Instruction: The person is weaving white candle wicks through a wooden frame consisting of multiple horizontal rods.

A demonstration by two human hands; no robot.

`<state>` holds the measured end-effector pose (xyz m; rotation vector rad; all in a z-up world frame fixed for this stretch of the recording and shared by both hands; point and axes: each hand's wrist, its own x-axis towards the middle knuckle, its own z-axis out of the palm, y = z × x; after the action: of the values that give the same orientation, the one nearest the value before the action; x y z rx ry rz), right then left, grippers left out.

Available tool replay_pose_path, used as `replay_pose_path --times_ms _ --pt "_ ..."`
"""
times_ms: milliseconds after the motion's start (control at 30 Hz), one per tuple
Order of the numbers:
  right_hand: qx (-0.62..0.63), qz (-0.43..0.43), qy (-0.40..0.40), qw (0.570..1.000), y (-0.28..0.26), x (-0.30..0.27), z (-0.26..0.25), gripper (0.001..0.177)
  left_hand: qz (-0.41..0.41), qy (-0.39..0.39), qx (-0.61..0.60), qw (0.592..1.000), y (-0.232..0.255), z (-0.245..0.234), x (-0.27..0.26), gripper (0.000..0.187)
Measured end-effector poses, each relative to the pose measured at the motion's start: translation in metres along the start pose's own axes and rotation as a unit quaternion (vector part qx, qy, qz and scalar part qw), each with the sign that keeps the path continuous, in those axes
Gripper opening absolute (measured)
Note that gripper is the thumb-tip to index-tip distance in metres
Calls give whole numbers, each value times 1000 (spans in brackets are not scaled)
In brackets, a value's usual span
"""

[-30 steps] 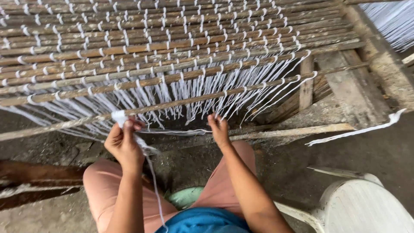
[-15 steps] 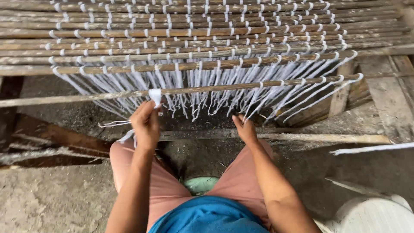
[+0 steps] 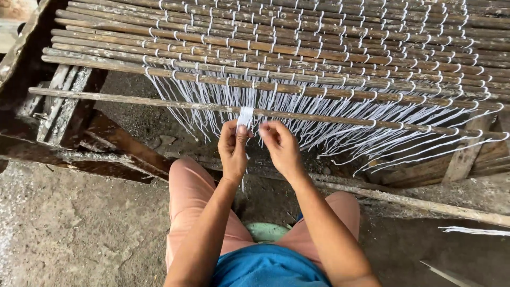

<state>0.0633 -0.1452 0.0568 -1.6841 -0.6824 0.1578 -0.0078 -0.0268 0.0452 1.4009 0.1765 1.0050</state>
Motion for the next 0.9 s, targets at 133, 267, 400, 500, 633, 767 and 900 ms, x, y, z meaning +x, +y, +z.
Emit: replay_pose_path --times_ms 133,267,400,500,633,767,900 --pt "56 -58 19 997 -10 14 22 22 0 4 4 1000 9 3 -3 17" --pt "178 -26 73 981 3 13 4 12 4 12 -4 1000 22 7 2 17" --pt "396 15 46 917 -23 6 -3 9 -15 11 -23 1000 1 3 0 15" --pt "491 36 23 870 -28 10 3 8 -26 9 -50 998 4 3 -1 19" --pt "508 38 8 861 -13 7 6 11 -27 8 -48 998 6 3 -2 19" --pt "219 8 3 976 -20 6 24 26 -25 0 -21 999 6 4 -7 18" --pt "100 -39 46 993 -12 17 23 14 -8 14 -7 1000 16 8 -6 14"
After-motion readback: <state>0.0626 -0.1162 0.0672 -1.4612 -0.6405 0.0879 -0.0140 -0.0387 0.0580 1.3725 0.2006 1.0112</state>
